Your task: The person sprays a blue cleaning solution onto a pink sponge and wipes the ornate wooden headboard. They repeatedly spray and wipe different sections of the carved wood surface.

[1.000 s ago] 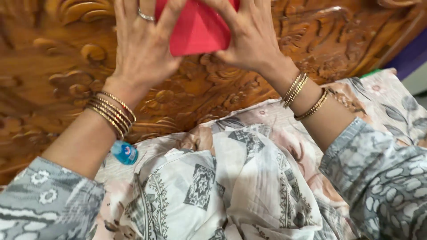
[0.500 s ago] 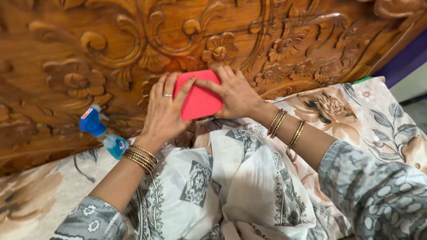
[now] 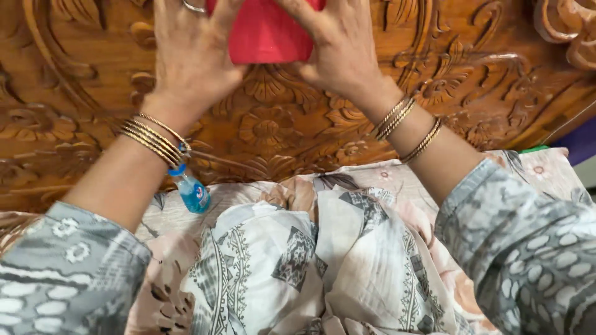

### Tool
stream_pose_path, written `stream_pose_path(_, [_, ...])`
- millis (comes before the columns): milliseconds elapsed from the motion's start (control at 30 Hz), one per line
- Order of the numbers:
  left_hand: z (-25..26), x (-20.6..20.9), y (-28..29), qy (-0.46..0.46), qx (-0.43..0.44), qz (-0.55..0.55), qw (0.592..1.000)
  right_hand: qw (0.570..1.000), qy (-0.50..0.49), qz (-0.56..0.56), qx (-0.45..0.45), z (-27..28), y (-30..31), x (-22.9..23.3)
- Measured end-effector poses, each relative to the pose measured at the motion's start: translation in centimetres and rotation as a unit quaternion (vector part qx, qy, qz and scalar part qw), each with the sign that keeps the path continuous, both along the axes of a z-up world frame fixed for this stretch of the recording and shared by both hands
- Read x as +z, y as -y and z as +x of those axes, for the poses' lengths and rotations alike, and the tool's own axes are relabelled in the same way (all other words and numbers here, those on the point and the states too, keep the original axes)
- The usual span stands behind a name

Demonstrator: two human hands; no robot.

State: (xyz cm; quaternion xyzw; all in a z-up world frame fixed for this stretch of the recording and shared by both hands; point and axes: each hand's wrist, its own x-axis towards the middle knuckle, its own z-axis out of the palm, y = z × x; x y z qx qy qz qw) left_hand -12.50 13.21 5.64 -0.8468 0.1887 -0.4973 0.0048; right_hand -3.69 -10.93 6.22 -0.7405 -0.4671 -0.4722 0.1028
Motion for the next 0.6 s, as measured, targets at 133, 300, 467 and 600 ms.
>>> stream_pose_path(133, [-0.2, -1.6, 0.6, -0.012, 0.037, 0.001, 0.999, 1.000, 0.005, 0.008, 0.021, -0.6, 0.3, -1.3])
stream_pose_path(300, [-0.4, -4.3, 1.0, -0.003, 0.009, 0.002, 1.000, 1.000, 0.004, -0.023, -0.003, -1.2, 0.7, -3.2])
stream_pose_path(467, [-1.4, -7.6, 2.3, -0.082, 0.010, -0.017, 0.996, 0.996, -0.061, -0.062, -0.008, -2.5, 1.3, -6.2])
stream_pose_path(600, [-3.3, -9.7, 3.5, -0.169, 0.001, -0.040, 0.985, 0.984, -0.136, -0.116, 0.004, -4.3, 2.2, -7.5])
